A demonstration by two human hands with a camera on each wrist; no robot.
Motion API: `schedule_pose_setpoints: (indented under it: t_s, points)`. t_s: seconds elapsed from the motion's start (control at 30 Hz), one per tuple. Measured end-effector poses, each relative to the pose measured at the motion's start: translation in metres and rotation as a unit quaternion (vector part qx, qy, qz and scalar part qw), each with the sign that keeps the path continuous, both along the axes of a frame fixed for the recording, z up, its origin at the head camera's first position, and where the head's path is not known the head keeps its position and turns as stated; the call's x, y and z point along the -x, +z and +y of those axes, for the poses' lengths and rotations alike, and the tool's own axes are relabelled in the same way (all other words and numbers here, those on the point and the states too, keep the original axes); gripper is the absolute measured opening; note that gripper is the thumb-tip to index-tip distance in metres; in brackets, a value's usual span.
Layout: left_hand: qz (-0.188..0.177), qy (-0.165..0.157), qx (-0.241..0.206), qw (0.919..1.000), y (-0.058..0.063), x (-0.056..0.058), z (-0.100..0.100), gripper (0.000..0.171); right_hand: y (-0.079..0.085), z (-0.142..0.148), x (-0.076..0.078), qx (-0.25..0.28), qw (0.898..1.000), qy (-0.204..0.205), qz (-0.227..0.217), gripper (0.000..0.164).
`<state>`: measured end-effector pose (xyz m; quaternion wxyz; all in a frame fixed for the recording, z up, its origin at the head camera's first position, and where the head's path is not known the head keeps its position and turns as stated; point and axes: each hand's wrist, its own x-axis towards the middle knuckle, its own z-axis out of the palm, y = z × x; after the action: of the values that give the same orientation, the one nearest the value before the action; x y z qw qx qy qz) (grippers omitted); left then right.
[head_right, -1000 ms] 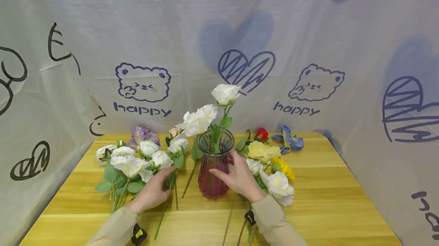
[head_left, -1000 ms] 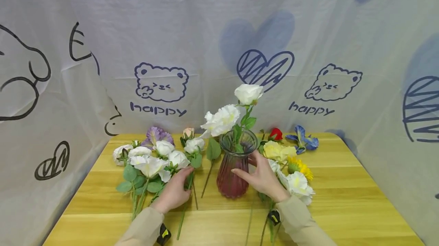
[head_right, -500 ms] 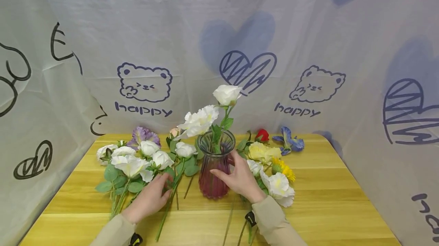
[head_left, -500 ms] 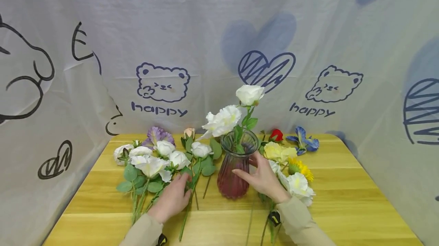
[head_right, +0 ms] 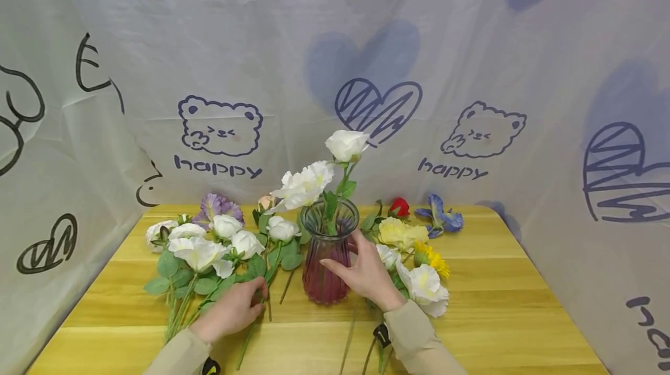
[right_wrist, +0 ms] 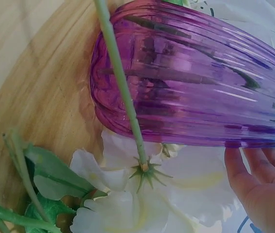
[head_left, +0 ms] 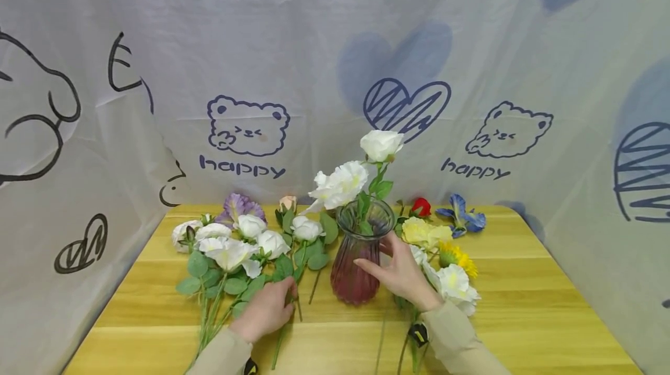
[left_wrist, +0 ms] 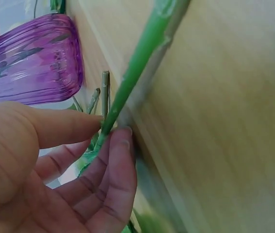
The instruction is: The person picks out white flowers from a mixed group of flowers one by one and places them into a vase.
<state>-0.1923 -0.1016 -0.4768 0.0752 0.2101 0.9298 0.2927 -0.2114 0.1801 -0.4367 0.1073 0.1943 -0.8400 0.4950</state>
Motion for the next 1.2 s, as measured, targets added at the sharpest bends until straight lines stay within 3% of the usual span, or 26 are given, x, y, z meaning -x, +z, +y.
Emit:
schedule_pose_setpoints:
  t_s: [0.17, 0.27, 0.33, 0.43, 0.53, 0.6, 0.7, 0.87, 1.2]
  points:
    - [-0.044, 0.007, -0.049, 0.9978, -0.001, 0.002, -0.003, 0.014, -0.001, -0.006, -0.002, 0.007, 0.999, -0.021, 0.027, 0.068]
    - [-0.086, 0.024, -0.107, 0.9903, -0.003, 0.003, -0.007, 0.013, 0.000, -0.013, -0.004, 0.005, 0.998, -0.044, 0.045, 0.069]
    - [-0.119, 0.040, -0.147, 0.9812, -0.004, 0.003, -0.010, 0.014, 0.002, -0.018, -0.004, 0.002, 0.997, -0.057, 0.058, 0.071]
    - [-0.177, 0.076, -0.202, 0.9602, -0.002, 0.003, -0.014, 0.018, 0.003, -0.026, -0.005, -0.014, 0.994, -0.079, 0.072, 0.076]
    - [-0.215, 0.113, -0.229, 0.9427, 0.000, 0.004, -0.016, 0.022, 0.003, -0.032, -0.006, -0.029, 0.991, -0.101, 0.081, 0.081]
    - [-0.227, 0.130, -0.233, 0.9368, 0.003, 0.004, -0.018, 0.024, 0.003, -0.035, -0.007, -0.042, 0.988, -0.117, 0.090, 0.082]
    - [-0.229, 0.134, -0.226, 0.9373, 0.006, 0.003, -0.019, 0.022, 0.002, -0.040, -0.008, -0.061, 0.983, -0.136, 0.108, 0.082]
    - [-0.235, 0.109, -0.224, 0.9396, 0.005, 0.005, -0.021, 0.018, -0.001, -0.044, -0.009, -0.095, 0.972, -0.171, 0.128, 0.077]
    - [-0.252, 0.075, -0.245, 0.9331, 0.012, 0.007, -0.026, 0.025, -0.002, -0.047, -0.006, -0.108, 0.964, -0.196, 0.143, 0.078]
